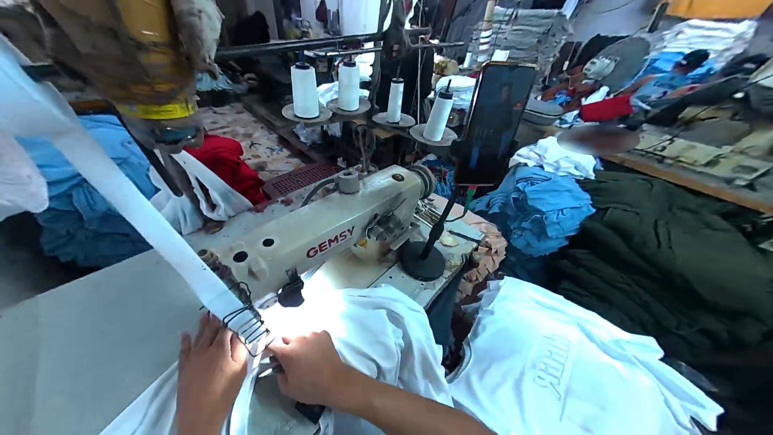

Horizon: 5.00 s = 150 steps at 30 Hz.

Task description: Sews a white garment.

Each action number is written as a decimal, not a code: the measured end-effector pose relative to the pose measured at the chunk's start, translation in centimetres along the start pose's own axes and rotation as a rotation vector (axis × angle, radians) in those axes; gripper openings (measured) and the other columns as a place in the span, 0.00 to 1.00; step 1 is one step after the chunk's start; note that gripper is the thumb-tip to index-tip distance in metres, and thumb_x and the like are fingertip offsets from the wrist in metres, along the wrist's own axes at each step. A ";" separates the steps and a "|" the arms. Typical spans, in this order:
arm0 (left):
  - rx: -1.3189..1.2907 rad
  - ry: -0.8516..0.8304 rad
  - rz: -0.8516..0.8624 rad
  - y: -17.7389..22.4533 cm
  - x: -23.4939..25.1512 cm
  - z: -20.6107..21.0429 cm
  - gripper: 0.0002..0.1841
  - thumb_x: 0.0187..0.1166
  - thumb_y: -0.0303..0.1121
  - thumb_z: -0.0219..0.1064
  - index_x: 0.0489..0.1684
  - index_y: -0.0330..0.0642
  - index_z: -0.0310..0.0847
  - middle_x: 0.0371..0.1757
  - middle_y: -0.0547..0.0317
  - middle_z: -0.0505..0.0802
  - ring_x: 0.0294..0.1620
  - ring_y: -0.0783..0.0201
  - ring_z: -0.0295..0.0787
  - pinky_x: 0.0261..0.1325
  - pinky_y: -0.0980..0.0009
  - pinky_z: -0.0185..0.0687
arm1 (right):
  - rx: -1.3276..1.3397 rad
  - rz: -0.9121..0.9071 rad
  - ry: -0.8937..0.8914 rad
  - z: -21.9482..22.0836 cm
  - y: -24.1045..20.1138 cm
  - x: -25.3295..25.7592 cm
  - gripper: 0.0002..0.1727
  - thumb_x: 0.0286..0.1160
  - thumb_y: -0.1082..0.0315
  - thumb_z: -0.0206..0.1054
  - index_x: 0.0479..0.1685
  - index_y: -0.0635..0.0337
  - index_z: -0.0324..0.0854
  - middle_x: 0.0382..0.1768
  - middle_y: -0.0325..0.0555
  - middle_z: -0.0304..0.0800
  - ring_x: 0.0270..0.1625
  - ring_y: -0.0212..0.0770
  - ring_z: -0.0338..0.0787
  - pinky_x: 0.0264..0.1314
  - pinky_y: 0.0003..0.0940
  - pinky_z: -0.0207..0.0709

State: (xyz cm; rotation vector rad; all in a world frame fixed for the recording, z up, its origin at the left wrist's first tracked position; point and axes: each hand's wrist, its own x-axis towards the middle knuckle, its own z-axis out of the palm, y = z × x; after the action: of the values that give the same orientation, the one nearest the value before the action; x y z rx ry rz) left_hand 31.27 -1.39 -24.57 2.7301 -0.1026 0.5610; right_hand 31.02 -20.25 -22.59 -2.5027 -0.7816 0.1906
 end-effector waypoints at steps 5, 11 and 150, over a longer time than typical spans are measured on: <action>-0.517 0.136 -0.362 6.0 -3.5 -1.2 0.19 0.86 0.27 0.53 0.70 0.22 0.72 0.59 0.35 0.88 0.51 0.53 0.91 0.54 0.56 0.88 | 0.029 0.007 0.043 -0.3 0.7 0.8 0.17 0.73 0.61 0.66 0.58 0.52 0.88 0.43 0.52 0.94 0.47 0.58 0.94 0.41 0.64 0.80; -0.133 0.164 -0.197 4.9 -6.9 0.2 0.15 0.82 0.31 0.61 0.57 0.34 0.89 0.55 0.41 0.91 0.56 0.47 0.90 0.61 0.53 0.87 | -0.010 -0.219 0.139 0.6 4.1 1.4 0.20 0.65 0.64 0.70 0.59 0.46 0.90 0.43 0.47 0.96 0.43 0.53 0.95 0.39 0.60 0.83; -0.001 -0.082 0.037 -1.1 -2.3 -0.1 0.21 0.86 0.55 0.56 0.51 0.56 0.93 0.58 0.55 0.91 0.68 0.50 0.83 0.75 0.43 0.70 | -0.289 -0.163 0.249 2.9 0.7 1.3 0.17 0.73 0.66 0.65 0.59 0.54 0.90 0.32 0.48 0.93 0.32 0.52 0.94 0.28 0.53 0.83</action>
State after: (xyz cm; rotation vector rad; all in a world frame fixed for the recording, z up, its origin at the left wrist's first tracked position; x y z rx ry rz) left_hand 29.26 -0.28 -25.76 2.7554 -0.1737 0.4583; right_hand 31.63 -18.73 -25.44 -2.6412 -0.9575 -0.3057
